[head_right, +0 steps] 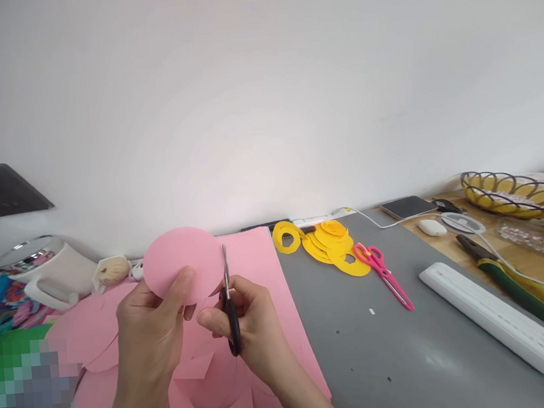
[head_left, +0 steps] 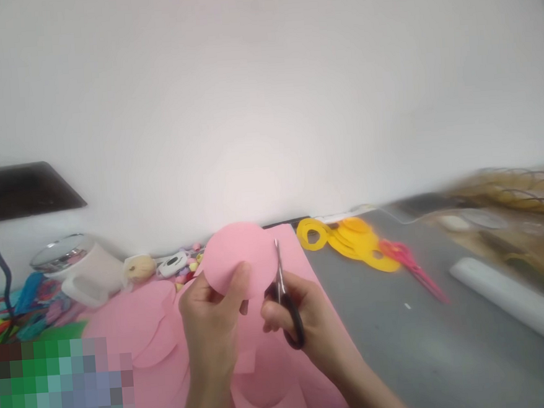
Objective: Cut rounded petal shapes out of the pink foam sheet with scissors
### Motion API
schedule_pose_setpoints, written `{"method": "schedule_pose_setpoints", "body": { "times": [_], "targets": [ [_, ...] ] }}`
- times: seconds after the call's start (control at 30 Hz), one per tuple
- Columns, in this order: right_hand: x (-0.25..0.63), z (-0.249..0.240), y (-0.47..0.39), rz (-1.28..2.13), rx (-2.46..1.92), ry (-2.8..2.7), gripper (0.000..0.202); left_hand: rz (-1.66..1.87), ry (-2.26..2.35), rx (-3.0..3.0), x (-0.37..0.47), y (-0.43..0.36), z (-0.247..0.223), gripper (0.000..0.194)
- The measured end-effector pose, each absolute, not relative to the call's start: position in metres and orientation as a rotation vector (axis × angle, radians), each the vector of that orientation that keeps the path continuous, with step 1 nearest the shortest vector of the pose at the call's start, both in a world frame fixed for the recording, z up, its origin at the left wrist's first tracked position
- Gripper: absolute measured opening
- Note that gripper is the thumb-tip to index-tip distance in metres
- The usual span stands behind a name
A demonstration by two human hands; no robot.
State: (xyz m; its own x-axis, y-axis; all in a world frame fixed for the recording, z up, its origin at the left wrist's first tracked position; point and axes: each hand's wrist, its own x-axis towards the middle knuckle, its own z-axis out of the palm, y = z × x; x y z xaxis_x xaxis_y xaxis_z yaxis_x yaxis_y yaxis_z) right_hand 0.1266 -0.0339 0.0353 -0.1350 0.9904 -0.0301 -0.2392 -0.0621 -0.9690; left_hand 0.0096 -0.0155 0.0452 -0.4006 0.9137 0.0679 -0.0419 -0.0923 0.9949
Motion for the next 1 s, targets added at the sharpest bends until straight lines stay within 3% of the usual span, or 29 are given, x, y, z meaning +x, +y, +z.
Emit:
{"method": "schedule_pose_setpoints", "body": {
  "times": [0.57,1.0],
  "targets": [
    [0.124,0.031,-0.034,0.928,-1.079,-0.79,0.019,1.431,1.373,1.077,0.006,-0.015,0.044,0.034],
    [0.121,0.029,-0.036,1.098,-0.991,-0.994,0.013,1.424,1.296,1.108,0.004,-0.015,0.042,0.031]
  ]
}}
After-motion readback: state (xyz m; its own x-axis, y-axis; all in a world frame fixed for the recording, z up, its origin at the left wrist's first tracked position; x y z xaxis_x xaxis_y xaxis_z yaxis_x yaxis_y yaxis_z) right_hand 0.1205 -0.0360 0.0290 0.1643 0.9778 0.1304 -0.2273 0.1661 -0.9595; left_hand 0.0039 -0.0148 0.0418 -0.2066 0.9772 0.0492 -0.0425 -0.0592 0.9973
